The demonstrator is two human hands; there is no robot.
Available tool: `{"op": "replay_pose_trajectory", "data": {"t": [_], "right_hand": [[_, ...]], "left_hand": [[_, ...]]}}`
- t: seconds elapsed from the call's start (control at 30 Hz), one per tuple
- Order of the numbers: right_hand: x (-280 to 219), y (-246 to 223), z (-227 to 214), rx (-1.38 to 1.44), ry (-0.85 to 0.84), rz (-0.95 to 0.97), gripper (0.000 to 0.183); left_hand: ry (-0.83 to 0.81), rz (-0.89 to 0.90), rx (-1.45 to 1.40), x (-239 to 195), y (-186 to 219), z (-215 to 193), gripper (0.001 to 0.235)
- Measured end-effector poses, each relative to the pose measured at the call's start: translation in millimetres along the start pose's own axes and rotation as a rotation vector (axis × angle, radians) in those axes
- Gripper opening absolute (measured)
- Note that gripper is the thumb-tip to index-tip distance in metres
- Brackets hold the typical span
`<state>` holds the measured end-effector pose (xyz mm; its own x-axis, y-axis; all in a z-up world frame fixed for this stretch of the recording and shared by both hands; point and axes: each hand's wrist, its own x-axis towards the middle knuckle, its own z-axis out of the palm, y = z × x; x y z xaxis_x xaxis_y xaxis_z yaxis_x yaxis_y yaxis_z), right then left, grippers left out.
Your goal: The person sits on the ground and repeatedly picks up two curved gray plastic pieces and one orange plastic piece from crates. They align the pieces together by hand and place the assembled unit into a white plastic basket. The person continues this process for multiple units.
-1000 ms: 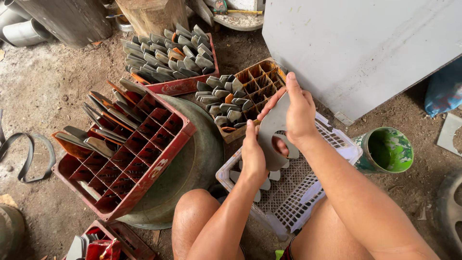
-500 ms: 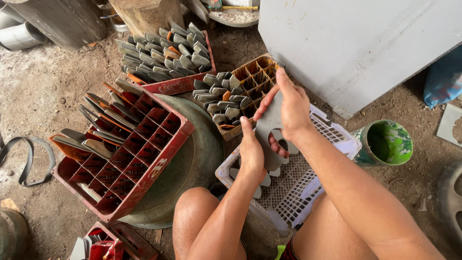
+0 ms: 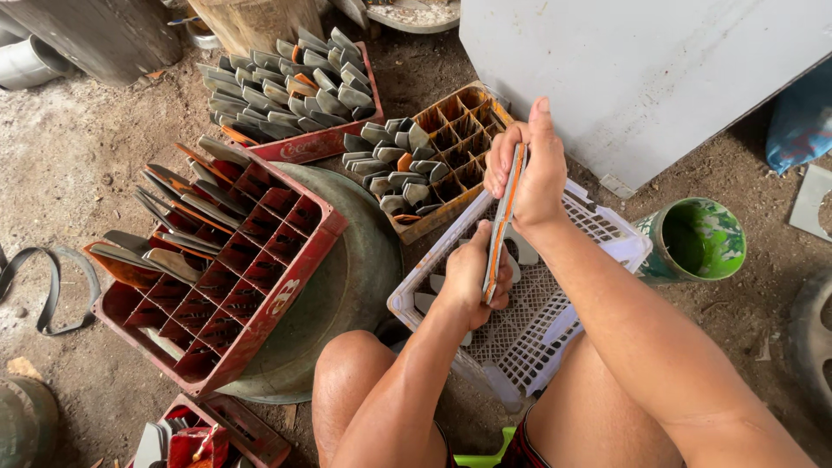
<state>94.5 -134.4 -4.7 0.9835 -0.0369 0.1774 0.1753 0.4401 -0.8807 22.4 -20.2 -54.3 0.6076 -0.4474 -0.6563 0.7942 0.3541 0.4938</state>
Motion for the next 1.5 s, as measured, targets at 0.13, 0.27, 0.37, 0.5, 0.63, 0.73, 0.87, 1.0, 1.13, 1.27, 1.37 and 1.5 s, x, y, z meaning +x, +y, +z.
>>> {"op": "replay_pose_trajectory", "data": {"t": [0.13,0.27,0.37,0.5,0.63,0.73,0.87,1.0,1.13,1.27,1.37,1.5], "right_hand": [[3.5,1.5,7.5,-0.114,-0.066,0.013,0.072],[3.0,-16.3,19.5,0.015,-0.060,0.307,0.068],[-16.4,-41.9,15.4,-0.369,-0.476,0.098,0.067],[-49.6,-48.5,14.5,-0.780,-0.372,0.216,0.045],[-58.0,-51.8,-18.3,-0.865,-0.249,0.424,0.049],[-43.6,-49.1,-69.1,-1.281,-0.244,0.626,0.053],[-42.5,2.2,-140.1,-1.567,-0.264,0.618,0.056],[-42.2,80.3,-200.0,-1.688,-0.298,0.584,0.043],[-35.7,151.4,-230.3,-1.768,-0.319,0.569,0.043],[-33.1,200.1,-241.0,-1.791,-0.322,0.641,0.046],[-32.2,216.4,-246.3,-1.782,-0.330,0.595,0.047],[-30.0,227.0,-247.0,-1.729,-0.342,0.585,0.052]], "left_hand": [[0.014,0.083,-0.076,-2.4,-3.8,3.4,0.055],[-0.078,0.095,-0.270,-3.4,9.5,-1.1,0.051],[-0.062,0.154,-0.310,-13.4,21.6,-12.9,0.049],[0.236,0.402,0.118,-28.4,15.4,-0.3,0.052],[0.301,0.520,1.000,-57.5,18.4,-6.2,0.045],[0.505,0.678,1.468,-85.9,31.5,-22.4,0.039],[0.377,0.381,1.578,-110.6,40.0,-30.8,0.041],[0.213,0.195,1.616,-107.0,35.8,-22.5,0.047],[0.111,0.069,1.649,-96.5,35.5,-17.7,0.051],[0.052,-0.004,1.685,-83.8,32.7,-22.3,0.055],[0.048,-0.025,1.742,-77.8,28.5,-27.9,0.060],[0.060,-0.099,1.750,-73.8,23.5,-34.5,0.069]]}}
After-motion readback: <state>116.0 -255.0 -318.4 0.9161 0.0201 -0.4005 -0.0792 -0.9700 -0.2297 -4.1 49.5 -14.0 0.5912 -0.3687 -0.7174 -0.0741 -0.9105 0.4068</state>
